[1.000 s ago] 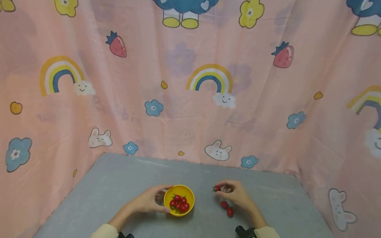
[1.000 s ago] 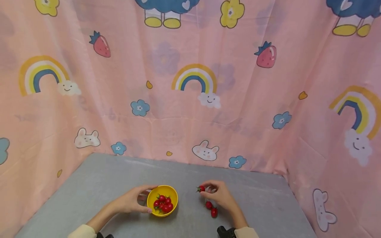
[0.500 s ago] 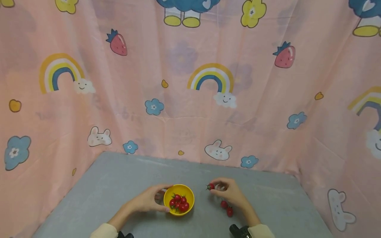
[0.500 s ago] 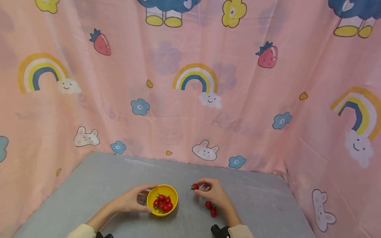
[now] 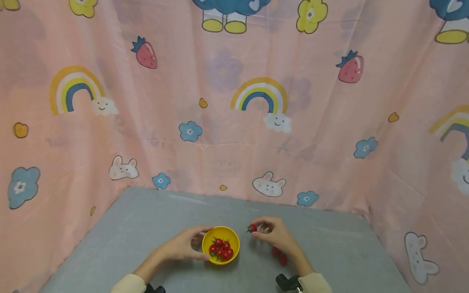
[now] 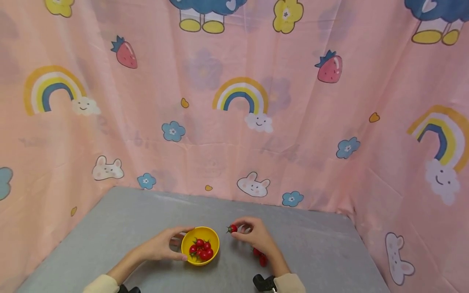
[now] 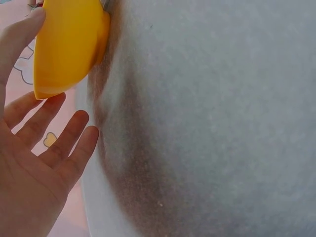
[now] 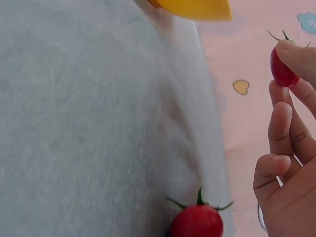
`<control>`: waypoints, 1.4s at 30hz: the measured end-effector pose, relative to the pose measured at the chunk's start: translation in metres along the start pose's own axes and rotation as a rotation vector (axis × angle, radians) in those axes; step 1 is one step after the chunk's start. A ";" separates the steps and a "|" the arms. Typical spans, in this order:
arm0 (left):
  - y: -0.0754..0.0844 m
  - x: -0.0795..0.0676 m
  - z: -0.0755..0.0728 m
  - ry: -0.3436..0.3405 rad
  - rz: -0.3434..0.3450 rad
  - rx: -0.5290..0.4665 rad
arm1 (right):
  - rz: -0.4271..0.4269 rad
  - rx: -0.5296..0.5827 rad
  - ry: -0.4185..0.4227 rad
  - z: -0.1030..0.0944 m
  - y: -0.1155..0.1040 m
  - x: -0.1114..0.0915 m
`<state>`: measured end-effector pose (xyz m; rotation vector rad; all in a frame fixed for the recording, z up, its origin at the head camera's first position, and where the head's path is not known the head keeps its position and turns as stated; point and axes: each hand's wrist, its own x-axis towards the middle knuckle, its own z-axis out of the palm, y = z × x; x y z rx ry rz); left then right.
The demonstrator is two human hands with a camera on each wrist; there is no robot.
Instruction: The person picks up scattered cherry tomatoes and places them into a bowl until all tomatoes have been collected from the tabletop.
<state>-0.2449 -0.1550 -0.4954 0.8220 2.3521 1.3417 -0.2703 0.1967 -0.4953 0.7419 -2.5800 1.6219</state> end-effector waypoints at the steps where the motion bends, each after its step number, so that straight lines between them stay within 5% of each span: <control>1: 0.000 0.000 0.000 0.000 -0.003 0.001 | -0.005 -0.002 -0.003 0.001 -0.001 0.001; 29: 0.004 -0.001 0.000 -0.010 0.001 0.012 | -0.026 0.044 -0.097 0.045 -0.023 0.020; 42: 0.003 0.000 0.001 -0.004 -0.006 0.004 | -0.030 0.077 -0.096 0.031 -0.013 0.015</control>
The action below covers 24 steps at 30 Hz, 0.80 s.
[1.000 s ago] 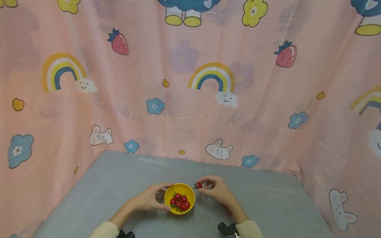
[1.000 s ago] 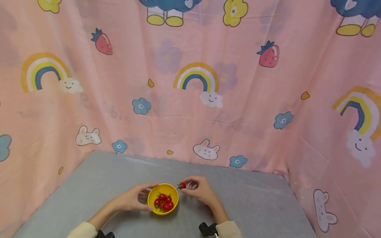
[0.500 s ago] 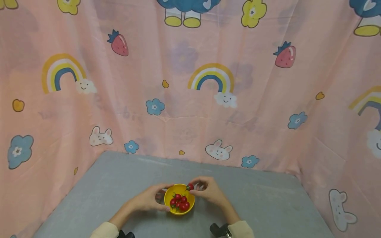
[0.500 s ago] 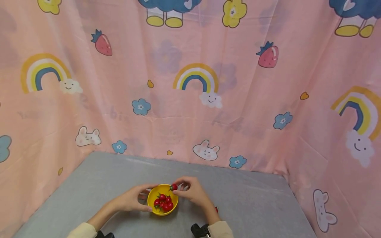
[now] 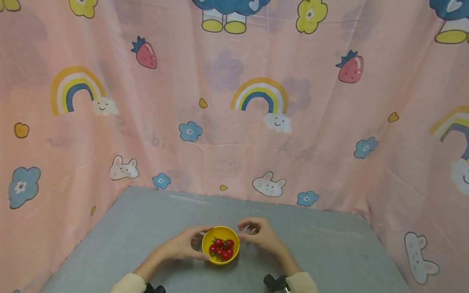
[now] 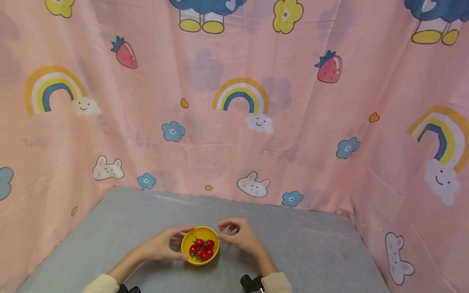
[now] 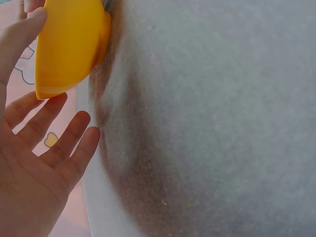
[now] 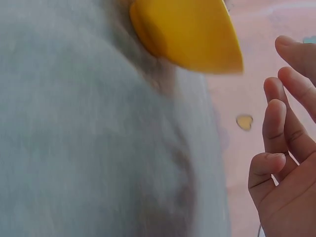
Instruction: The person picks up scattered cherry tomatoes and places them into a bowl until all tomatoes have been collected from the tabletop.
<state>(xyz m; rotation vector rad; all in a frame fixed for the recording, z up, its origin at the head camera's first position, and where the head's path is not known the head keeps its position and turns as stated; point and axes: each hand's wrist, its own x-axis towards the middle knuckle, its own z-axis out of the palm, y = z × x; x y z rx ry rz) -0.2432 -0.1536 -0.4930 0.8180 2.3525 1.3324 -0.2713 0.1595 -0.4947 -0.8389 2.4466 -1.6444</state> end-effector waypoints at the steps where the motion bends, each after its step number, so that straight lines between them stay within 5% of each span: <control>1: 0.000 0.000 0.000 0.001 0.000 0.001 | 0.000 -0.007 0.008 -0.004 0.000 -0.002; 14: 0.001 -0.001 0.000 -0.010 0.000 -0.015 | -0.062 -0.080 0.087 -0.055 0.020 -0.045; 24: 0.002 0.000 0.000 -0.010 0.000 -0.002 | 0.072 -0.065 0.073 -0.081 0.032 -0.089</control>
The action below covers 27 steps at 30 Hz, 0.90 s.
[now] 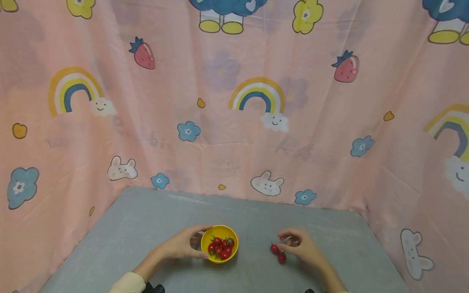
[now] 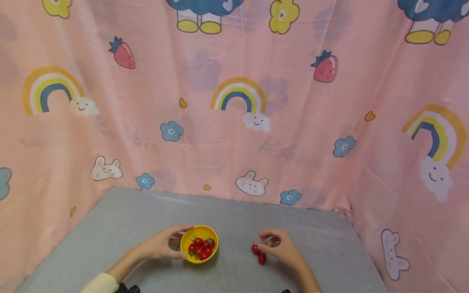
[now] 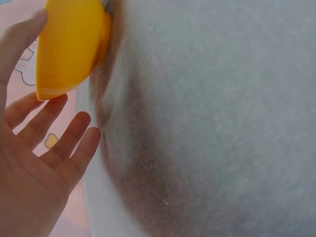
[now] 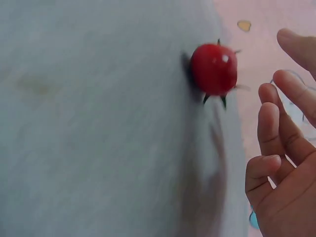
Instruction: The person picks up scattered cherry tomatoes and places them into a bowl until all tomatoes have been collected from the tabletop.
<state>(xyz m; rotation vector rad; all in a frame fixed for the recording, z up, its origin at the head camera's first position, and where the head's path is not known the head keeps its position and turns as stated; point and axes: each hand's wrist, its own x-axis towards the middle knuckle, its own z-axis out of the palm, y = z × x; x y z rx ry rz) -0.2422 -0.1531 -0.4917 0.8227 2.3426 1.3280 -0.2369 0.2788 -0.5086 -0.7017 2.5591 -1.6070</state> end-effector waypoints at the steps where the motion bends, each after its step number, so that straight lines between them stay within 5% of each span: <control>1: 0.000 0.000 0.000 0.002 0.002 0.002 | 0.004 0.005 -0.001 -0.001 0.000 -0.003; 7: 0.002 0.000 -0.001 0.006 0.006 0.018 | 0.003 -0.015 -0.030 -0.007 0.001 -0.017; 15: 0.003 0.000 -0.001 0.005 0.004 0.015 | 0.129 -0.150 -0.058 -0.006 0.004 -0.023; 27: 0.001 0.001 -0.001 -0.005 -0.008 0.020 | 0.090 -0.194 -0.089 0.001 0.008 -0.019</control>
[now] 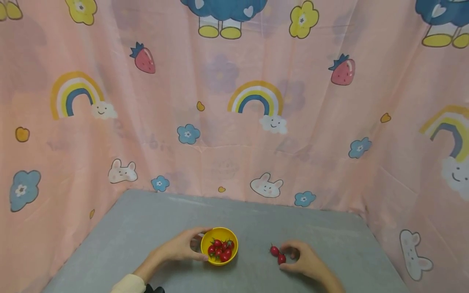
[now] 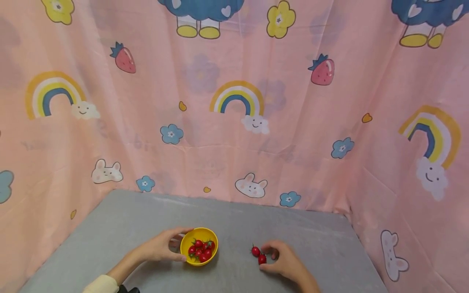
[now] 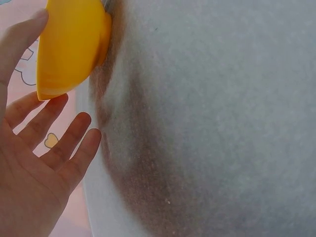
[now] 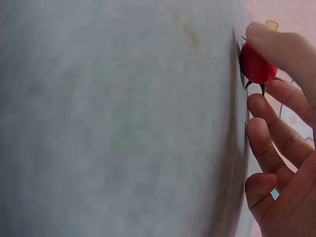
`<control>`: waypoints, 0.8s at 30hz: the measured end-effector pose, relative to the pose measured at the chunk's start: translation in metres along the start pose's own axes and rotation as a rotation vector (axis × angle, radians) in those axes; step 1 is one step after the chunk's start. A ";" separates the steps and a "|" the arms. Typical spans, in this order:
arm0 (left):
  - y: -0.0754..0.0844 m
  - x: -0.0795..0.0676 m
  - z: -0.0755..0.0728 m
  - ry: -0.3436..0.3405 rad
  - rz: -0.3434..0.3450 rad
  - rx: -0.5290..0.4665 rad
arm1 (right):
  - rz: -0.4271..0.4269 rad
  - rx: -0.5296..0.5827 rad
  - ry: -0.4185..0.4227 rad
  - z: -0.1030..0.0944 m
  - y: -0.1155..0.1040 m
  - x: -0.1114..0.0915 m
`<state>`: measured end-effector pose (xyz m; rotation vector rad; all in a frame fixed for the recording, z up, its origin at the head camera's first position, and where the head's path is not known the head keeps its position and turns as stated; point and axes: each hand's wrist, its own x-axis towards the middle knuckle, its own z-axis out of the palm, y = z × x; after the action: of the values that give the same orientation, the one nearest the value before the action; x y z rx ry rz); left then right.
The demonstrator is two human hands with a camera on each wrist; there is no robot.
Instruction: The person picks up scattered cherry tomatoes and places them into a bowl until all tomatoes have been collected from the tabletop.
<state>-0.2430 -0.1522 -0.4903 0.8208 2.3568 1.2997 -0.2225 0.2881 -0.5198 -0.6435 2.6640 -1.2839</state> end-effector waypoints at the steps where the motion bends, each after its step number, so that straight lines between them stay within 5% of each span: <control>1: 0.000 0.000 0.000 0.000 0.000 -0.001 | 0.003 0.005 -0.007 0.000 -0.001 0.001; 24: -0.003 0.000 0.001 0.009 0.005 -0.010 | 0.027 0.093 0.001 -0.003 -0.001 0.006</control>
<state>-0.2433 -0.1525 -0.4936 0.8200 2.3548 1.3185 -0.2287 0.2870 -0.5173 -0.5918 2.5864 -1.3919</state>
